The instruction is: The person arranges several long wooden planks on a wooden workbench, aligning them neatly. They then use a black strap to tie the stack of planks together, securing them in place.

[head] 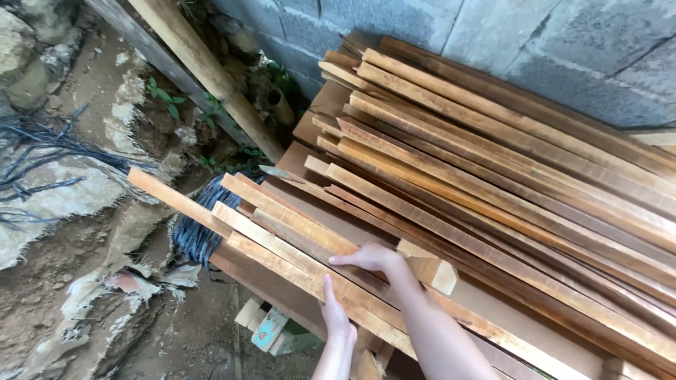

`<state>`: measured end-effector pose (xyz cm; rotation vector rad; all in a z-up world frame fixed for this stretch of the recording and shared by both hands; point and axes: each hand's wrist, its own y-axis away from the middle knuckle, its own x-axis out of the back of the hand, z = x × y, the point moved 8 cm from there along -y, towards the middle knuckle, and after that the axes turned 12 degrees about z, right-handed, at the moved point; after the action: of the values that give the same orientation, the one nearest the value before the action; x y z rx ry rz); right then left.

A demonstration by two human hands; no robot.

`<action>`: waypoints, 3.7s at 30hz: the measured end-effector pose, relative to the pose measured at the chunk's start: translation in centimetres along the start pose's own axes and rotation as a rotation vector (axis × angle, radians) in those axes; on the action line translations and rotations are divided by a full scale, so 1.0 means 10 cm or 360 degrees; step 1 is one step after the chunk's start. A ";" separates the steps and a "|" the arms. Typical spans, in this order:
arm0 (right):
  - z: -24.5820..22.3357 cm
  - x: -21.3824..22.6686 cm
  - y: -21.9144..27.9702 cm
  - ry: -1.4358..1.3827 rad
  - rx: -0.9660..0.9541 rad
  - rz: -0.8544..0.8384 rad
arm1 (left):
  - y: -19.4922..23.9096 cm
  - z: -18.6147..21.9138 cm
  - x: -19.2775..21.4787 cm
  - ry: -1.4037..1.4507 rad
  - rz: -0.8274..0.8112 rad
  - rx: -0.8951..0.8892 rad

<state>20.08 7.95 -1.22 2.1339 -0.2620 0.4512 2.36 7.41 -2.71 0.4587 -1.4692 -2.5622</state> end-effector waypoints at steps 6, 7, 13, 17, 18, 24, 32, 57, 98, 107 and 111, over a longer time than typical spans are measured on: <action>-0.28 0.04 -0.12 0.0041 0.0031 -0.0093 | -0.48 0.17 0.09 -0.0271 -0.0232 -0.0179; -0.23 -0.08 -0.21 0.0043 0.0026 -0.0119 | -0.38 0.27 0.07 -0.0271 -0.0206 -0.0174; -0.25 -0.28 -0.61 -0.0051 0.0133 -0.0187 | -0.27 0.42 0.02 -0.0128 0.0100 -0.0061; -0.16 -0.29 -0.50 -0.0018 0.0079 -0.0131 | -0.23 0.40 0.09 -0.0080 -0.0008 -0.0131; -0.12 -0.24 -0.46 -0.0007 0.0056 -0.0062 | -0.19 0.40 0.05 -0.0053 -0.0084 -0.0154; -0.09 -0.10 0.09 -0.0022 -0.0175 -0.0114 | -0.35 -0.42 0.46 -0.0269 0.0082 0.0214; 0.03 -0.08 -0.05 -0.0098 -0.0254 -0.0082 | -0.18 -0.52 0.34 0.0005 -0.0026 0.0195; -0.16 0.11 0.16 -0.0062 0.0249 0.0540 | -0.32 0.27 0.42 -0.0959 -0.0342 -0.0643; -2.03 -2.60 -1.05 -0.0519 -0.0023 0.0844 | -2.17 3.98 0.03 -0.2415 -0.0872 -0.2060; -2.21 -0.27 0.64 0.0150 0.0183 0.0523 | -1.97 3.81 0.06 -0.2966 -0.0505 -0.2016; -1.29 0.40 0.53 0.0333 0.0174 0.1022 | -1.56 3.65 0.20 -0.2822 -0.0087 -0.2328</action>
<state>19.09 15.53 11.06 2.0531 -0.8238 1.0695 -11.53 44.51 0.71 -2.1452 0.9196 -2.7847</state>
